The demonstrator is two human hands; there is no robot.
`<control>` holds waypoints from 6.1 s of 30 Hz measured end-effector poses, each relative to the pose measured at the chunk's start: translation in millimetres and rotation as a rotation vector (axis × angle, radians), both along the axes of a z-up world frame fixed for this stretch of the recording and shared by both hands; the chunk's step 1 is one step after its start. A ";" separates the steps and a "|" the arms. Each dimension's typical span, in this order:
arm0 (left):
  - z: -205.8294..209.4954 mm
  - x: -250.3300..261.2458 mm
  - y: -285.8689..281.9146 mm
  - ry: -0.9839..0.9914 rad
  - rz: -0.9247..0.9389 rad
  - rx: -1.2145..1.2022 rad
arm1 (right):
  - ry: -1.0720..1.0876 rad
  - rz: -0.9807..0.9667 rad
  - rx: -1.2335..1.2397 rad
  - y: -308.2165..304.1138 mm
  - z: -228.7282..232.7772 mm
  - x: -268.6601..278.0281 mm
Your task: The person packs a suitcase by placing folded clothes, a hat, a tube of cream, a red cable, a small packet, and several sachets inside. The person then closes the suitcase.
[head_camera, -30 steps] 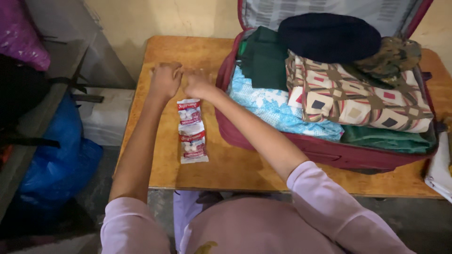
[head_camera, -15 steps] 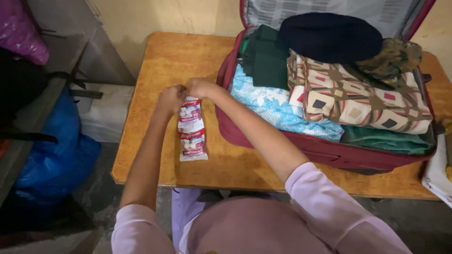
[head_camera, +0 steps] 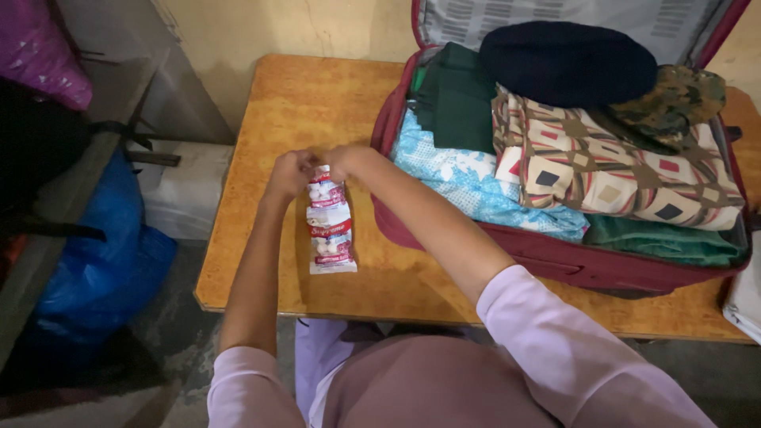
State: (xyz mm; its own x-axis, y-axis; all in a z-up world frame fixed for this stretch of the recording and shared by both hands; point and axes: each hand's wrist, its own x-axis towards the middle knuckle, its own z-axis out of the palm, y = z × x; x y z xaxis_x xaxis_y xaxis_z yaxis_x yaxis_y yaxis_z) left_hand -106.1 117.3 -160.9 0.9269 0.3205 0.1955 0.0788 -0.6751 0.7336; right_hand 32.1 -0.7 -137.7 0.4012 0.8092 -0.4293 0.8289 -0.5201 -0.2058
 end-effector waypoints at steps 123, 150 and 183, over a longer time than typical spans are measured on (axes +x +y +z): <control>138.7 42.0 -125.3 -0.319 -0.328 -1.195 | -0.327 0.197 0.674 -248.5 141.2 -52.8; 150.1 56.3 -153.5 -0.319 -0.434 -1.229 | -0.312 -0.496 0.340 -226.3 145.8 17.0; 191.6 107.4 -214.9 -0.383 -0.149 0.493 | -0.420 -0.096 0.786 -277.8 185.1 -41.3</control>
State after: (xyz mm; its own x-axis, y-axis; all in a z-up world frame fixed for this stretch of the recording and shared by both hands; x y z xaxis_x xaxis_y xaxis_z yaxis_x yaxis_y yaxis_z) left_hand 1.3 -97.6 30.7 0.7898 -0.0184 0.6131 -0.2479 -0.9239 0.2915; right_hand -9.2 -278.4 47.3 0.4816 0.7626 0.4319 0.8763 -0.4279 -0.2214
